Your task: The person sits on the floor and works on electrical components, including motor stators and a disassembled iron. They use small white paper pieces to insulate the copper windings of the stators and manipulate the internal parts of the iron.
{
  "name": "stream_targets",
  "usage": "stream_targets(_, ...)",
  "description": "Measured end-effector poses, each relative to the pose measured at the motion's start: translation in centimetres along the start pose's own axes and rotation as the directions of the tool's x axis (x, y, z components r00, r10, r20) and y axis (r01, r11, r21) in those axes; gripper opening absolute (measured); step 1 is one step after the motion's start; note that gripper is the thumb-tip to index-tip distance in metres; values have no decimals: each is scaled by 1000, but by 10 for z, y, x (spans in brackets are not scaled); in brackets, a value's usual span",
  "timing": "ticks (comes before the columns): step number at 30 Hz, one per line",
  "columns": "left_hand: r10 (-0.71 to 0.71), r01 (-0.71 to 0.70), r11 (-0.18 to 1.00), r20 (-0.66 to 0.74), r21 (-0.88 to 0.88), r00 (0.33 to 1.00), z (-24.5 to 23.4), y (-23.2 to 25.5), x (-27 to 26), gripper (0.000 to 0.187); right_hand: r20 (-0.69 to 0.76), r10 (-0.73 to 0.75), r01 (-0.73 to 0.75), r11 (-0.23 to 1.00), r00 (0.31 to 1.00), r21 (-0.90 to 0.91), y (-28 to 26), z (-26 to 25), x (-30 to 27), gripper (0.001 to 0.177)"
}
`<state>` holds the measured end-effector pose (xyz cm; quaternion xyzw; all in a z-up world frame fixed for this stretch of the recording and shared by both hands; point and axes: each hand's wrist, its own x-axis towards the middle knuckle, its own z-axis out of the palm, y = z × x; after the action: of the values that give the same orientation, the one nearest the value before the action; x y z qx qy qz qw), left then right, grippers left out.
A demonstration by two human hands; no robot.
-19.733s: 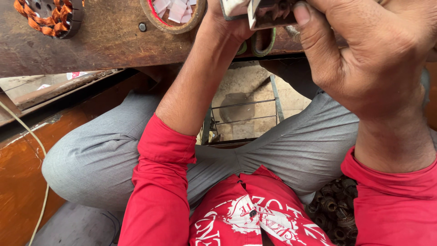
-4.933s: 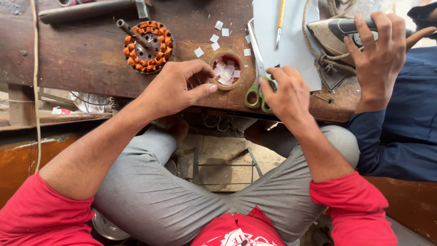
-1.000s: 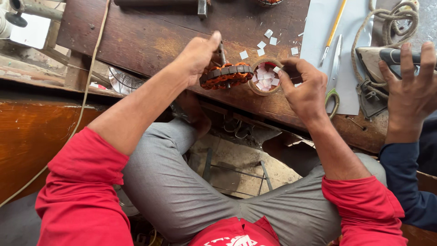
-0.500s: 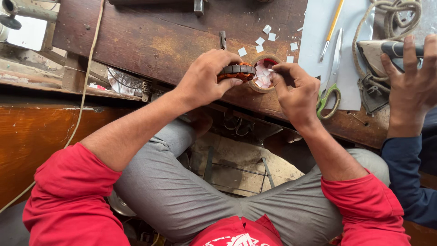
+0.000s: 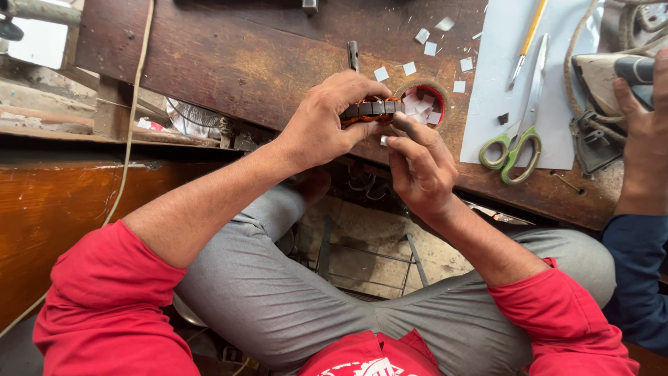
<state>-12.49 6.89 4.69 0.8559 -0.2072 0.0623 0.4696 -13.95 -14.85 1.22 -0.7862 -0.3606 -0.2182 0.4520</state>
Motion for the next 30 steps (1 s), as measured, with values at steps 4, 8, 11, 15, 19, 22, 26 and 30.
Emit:
stream_targets(4,71,-71,997,-47,6,996,4,-2,-2,40,-2,14,-14,1000,1000,16,2,0,-3,21)
stream_targets(8,-72,73,997,6,-21,997,4,1,-2,40,24,57,-58,998,998,25,5,-2,-2,20)
stream_targets(11,-103,103,995,-1,-5,995,4,3,-1,40,36,167,-170,972,985,162,10,-4,1,19)
stream_targets(15,-117,117,993,-12,-23,993,7,4,-1,41,75,173,-185,959,982,216,14,-6,2,19)
stream_targets(19,-117,117,993,0,-35,993,8,1,-2,37,75,73,-83,987,994,136,13,-5,4,19)
stream_targets(22,-119,118,992,0,-53,993,6,5,0,38,71,2,-10,994,997,113,12,-7,11,20)
stream_targets(26,-112,112,987,6,-113,994,0,4,2,40,44,-107,103,990,993,95,13,-12,17,21)
stream_targets(30,-65,66,989,11,-134,998,-2,-4,-3,40,61,-181,183,982,982,-36,17,-16,17,23)
